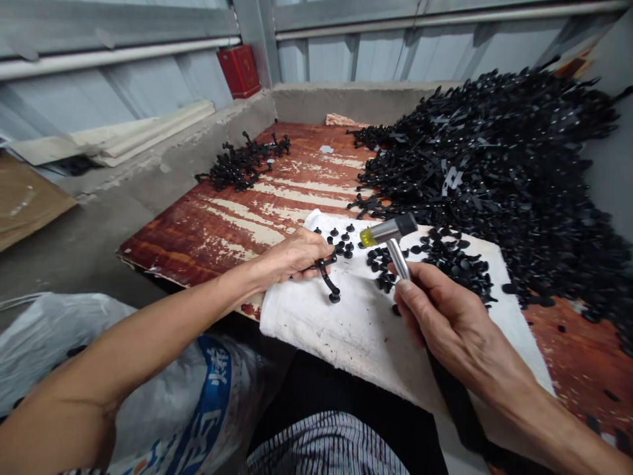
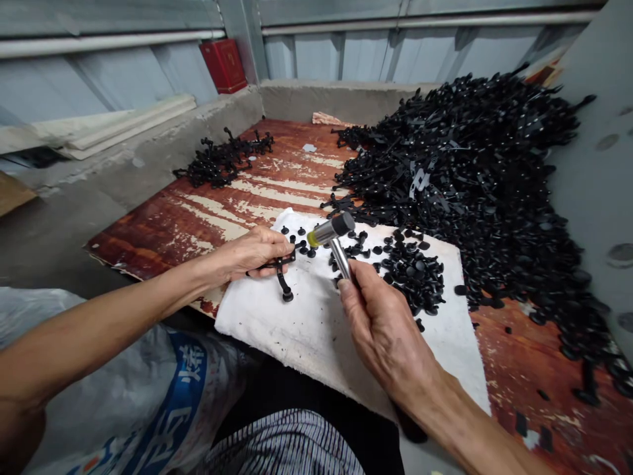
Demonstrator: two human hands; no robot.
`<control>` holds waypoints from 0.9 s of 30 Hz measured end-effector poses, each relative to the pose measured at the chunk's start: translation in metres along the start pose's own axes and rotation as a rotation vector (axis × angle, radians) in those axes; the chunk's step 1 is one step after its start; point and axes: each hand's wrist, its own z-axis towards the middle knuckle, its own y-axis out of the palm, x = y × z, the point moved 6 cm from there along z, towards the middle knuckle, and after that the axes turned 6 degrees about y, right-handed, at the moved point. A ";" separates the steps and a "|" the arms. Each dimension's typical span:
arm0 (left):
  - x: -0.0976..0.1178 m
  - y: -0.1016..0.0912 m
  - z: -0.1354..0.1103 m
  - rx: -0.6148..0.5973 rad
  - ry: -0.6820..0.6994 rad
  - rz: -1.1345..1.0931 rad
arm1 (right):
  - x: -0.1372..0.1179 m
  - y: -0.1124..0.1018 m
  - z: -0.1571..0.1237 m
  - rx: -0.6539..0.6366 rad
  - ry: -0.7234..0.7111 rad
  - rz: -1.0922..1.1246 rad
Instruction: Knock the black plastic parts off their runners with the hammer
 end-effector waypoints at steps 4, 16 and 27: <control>-0.003 -0.001 0.004 0.004 0.031 0.032 | -0.025 -0.002 0.006 0.066 -0.298 -0.301; -0.008 0.000 0.006 -0.047 0.056 -0.052 | -0.024 0.014 0.035 0.083 -0.414 -0.722; -0.004 -0.001 0.003 -0.043 0.014 0.000 | -0.024 0.007 0.037 0.123 -0.433 -0.612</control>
